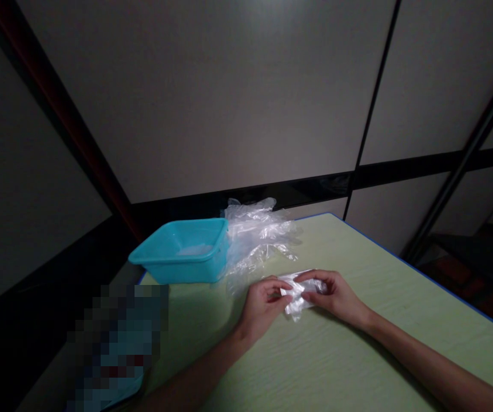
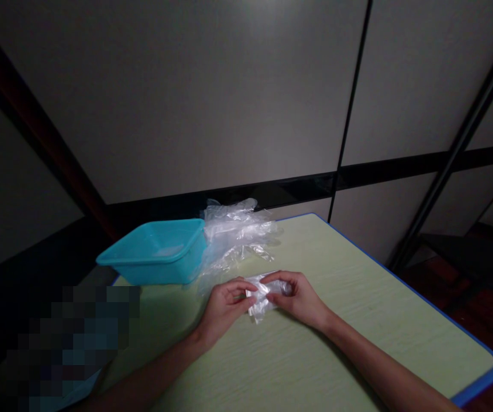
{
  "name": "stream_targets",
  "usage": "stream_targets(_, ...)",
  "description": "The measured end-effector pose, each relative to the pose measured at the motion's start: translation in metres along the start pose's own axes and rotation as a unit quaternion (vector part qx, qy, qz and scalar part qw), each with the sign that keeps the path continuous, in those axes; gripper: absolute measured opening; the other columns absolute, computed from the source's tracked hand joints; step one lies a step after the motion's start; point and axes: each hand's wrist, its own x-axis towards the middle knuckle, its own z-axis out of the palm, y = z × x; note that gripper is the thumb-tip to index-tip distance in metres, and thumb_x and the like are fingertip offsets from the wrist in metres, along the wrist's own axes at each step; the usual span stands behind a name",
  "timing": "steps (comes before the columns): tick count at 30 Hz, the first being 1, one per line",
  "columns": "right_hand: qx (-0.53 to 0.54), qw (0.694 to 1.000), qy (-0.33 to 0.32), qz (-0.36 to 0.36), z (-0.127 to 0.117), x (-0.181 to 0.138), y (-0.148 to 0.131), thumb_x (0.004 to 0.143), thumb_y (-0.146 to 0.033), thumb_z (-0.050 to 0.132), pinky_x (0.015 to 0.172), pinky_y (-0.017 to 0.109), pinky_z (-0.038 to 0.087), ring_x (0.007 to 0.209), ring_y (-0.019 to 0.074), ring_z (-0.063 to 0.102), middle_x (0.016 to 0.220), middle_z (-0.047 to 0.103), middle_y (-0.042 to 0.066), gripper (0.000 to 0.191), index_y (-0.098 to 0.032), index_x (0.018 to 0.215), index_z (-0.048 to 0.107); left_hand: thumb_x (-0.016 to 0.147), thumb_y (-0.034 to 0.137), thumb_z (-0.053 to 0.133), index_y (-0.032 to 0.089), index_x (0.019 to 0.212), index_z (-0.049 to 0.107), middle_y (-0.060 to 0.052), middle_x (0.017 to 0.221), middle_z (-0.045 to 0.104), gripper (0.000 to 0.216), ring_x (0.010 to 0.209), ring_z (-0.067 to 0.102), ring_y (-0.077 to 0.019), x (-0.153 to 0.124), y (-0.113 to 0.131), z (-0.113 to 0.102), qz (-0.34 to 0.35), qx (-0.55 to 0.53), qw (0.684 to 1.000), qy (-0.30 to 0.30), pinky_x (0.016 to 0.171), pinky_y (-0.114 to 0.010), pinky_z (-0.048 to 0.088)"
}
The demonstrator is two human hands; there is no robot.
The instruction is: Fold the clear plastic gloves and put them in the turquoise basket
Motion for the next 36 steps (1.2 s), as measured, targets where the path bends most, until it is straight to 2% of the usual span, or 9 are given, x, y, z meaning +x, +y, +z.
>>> stream_targets(4,0.052,0.998,0.001,0.026,0.0011,-0.0004,0.0017,0.065,-0.026,0.068,0.065,0.027,0.046,0.072,0.0148,0.059,0.088,0.066,0.005,0.028,-0.017,0.091,0.065,0.057,0.015,0.068,0.013,0.076,0.068,-0.004,0.078,0.060,0.019,0.066,0.056,-0.0127,-0.0009,-0.0011,-0.0015,-0.006,-0.007,1.000,-0.001,0.058,-0.022,0.046)
stream_targets(9,0.075,0.997,0.007,0.034,0.0031,-0.0008,-0.0010,0.065,-0.024,0.069,0.070,0.029,0.045,0.079,0.0156,0.058,0.099,0.065,0.006,0.042,-0.019,0.105,0.062,0.054,0.017,0.071,0.011,0.085,0.069,-0.006,0.083,0.060,0.031,0.063,0.054,-0.0112,-0.0006,-0.0005,-0.0017,-0.043,-0.031,0.998,0.014,0.056,-0.022,0.045)
stream_targets(14,0.078,0.996,0.007,0.034,0.0039,-0.0008,-0.0035,0.066,-0.022,0.067,0.070,0.027,0.045,0.077,0.0137,0.058,0.108,0.062,0.006,0.048,-0.021,0.113,0.057,0.054,0.017,0.072,0.010,0.094,0.067,-0.004,0.073,0.061,0.041,0.060,0.053,-0.0101,-0.0015,0.0045,-0.0003,-0.066,-0.045,0.997,0.022,0.056,-0.020,0.043)
stream_targets(26,0.089,0.995,0.001,0.040,0.0034,-0.0001,-0.0057,0.067,-0.019,0.066,0.062,0.023,0.045,0.069,0.0114,0.057,0.104,0.063,0.003,0.060,-0.022,0.123,0.047,0.058,0.016,0.070,0.012,0.110,0.059,-0.002,0.069,0.063,0.053,0.059,0.052,-0.0102,-0.0025,0.0045,-0.0017,-0.094,-0.063,0.994,-0.001,0.056,-0.019,0.038)
stream_targets(29,0.073,0.997,0.005,0.035,0.0029,0.0002,-0.0056,0.067,-0.020,0.066,0.067,0.026,0.046,0.077,0.0142,0.058,0.110,0.060,0.005,0.058,-0.021,0.122,0.049,0.060,0.016,0.069,0.012,0.112,0.057,-0.001,0.067,0.062,0.054,0.060,0.051,-0.0106,-0.0023,0.0030,-0.0018,-0.089,-0.055,0.995,-0.004,0.057,-0.020,0.038)
stream_targets(32,0.059,0.998,0.012,0.015,0.0022,0.0007,-0.0057,0.067,-0.021,0.066,0.081,0.032,0.043,0.095,0.0190,0.056,0.116,0.057,0.006,0.050,-0.022,0.115,0.055,0.061,0.017,0.068,0.012,0.115,0.055,-0.001,0.069,0.061,0.056,0.061,0.051,-0.0107,-0.0018,0.0004,-0.0024,-0.083,-0.053,0.995,-0.004,0.058,-0.021,0.038)
stream_targets(36,0.046,0.999,0.001,0.003,0.0017,0.0012,-0.0047,0.067,-0.021,0.066,0.087,0.034,0.039,0.102,0.0211,0.053,0.113,0.059,0.007,0.036,-0.022,0.104,0.063,0.062,0.018,0.068,0.013,0.122,0.047,0.003,0.060,0.055,0.064,0.055,0.047,-0.0081,-0.0015,-0.0006,-0.0036,-0.087,-0.046,0.995,-0.016,0.054,-0.019,0.035)
